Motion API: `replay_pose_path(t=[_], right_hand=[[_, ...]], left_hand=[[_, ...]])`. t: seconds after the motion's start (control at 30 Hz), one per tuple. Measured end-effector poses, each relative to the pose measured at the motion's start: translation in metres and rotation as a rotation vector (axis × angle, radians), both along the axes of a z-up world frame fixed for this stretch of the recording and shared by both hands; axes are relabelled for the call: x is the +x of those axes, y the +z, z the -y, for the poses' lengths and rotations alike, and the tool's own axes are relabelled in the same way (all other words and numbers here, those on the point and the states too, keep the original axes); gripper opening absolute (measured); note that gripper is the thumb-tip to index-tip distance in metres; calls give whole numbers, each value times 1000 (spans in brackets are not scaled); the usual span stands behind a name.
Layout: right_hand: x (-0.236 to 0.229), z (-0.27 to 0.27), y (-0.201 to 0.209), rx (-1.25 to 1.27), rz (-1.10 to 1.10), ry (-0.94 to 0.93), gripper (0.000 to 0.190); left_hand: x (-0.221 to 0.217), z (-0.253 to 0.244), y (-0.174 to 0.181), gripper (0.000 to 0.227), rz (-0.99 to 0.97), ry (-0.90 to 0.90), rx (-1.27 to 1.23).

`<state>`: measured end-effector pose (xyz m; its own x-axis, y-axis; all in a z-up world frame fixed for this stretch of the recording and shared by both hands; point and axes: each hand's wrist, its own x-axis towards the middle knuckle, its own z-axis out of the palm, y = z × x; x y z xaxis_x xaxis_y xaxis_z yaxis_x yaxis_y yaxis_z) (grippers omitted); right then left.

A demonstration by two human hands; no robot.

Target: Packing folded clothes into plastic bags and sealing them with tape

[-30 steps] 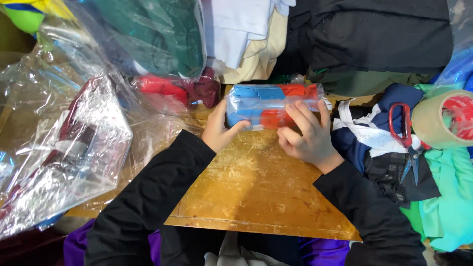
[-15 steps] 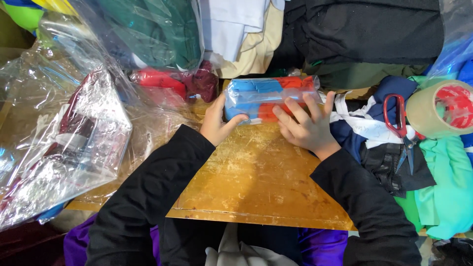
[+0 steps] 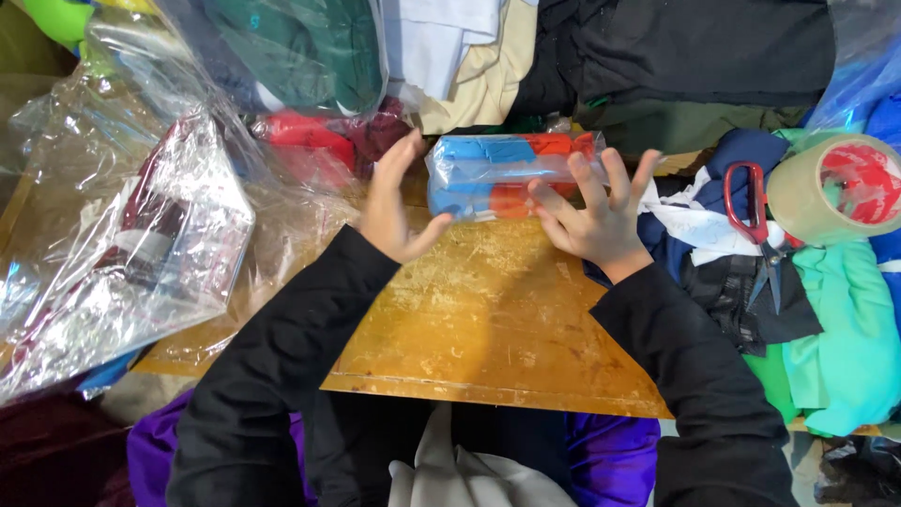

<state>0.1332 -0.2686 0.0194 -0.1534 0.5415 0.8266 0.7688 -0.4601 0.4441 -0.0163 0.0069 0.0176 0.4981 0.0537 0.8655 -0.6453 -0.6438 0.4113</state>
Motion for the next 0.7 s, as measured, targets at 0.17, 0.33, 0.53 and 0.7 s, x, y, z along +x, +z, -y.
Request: replay_pose_path(t=[0.17, 0.33, 0.53, 0.7], right_hand=[[9, -5, -6, 29, -83, 167, 37], [-7, 10, 10, -191, -254, 125, 58], [-7, 9, 10, -197, -282, 129, 56], [-7, 10, 9, -204, -295, 122, 59]], left_hand=[[0, -41, 1, 28, 394, 954, 492], [-33, -66, 9, 102, -384, 1721, 777], [-56, -77, 27, 85, -364, 1705, 667], [-91, -59, 77, 42, -746, 1464, 478]])
